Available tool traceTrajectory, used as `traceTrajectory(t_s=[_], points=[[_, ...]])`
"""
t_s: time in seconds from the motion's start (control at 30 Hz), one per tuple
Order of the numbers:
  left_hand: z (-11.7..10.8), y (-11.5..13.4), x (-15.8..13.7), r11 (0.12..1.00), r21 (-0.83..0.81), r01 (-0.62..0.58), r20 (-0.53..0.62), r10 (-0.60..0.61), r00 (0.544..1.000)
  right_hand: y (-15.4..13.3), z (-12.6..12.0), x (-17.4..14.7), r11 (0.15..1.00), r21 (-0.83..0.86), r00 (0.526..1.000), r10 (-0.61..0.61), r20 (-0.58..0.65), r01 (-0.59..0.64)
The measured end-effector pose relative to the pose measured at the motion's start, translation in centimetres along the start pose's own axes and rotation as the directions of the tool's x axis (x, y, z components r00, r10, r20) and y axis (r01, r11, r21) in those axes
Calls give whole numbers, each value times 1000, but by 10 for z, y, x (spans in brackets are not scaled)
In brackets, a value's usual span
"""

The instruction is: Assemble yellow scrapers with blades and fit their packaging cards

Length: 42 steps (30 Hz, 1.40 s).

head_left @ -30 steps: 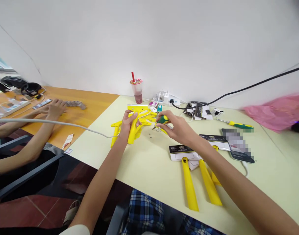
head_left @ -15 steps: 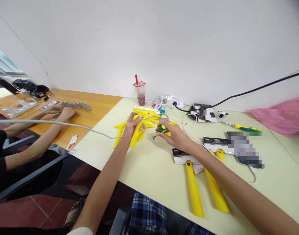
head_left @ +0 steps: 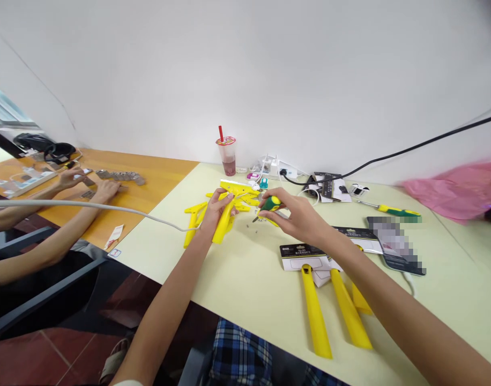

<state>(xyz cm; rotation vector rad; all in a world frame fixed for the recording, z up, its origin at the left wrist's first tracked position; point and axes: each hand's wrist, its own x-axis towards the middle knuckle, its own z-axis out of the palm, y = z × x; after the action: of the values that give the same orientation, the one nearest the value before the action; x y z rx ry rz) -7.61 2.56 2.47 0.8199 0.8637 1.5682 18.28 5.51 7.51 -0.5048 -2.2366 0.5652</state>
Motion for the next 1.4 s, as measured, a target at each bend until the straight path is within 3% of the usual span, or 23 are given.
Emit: traceTrajectory(t_s=[0.2, 0.33, 0.6, 0.83, 0.9, 1.1, 1.4], points=[[7, -2, -3, 1000, 16, 20, 35, -21, 999, -22, -38, 5, 1000, 18, 982, -13, -191, 17], [5, -6, 1, 999, 39, 36, 13, -36, 999, -21, -49, 6, 1000, 9, 967, 31, -252, -29], [4, -12, 6, 996, 75, 55, -10, -54, 998, 23, -27, 3, 982, 107, 985, 160, -59, -153], [9, -9, 1, 995, 75, 63, -19, -62, 998, 10, -12, 1, 965, 153, 963, 182, 200, -215], [11, -8, 0, 995, 71, 67, -26, -65, 998, 11, -9, 2, 974, 106, 966, 176, 188, -198], [7, -8, 3, 994, 71, 78, -22, -77, 997, 35, -5, 0, 968, 13, 968, 250, -10, -250], [5, -10, 4, 993, 73, 94, -34, -92, 995, 55, 3, -4, 961, -23, 961, 275, -34, -276]])
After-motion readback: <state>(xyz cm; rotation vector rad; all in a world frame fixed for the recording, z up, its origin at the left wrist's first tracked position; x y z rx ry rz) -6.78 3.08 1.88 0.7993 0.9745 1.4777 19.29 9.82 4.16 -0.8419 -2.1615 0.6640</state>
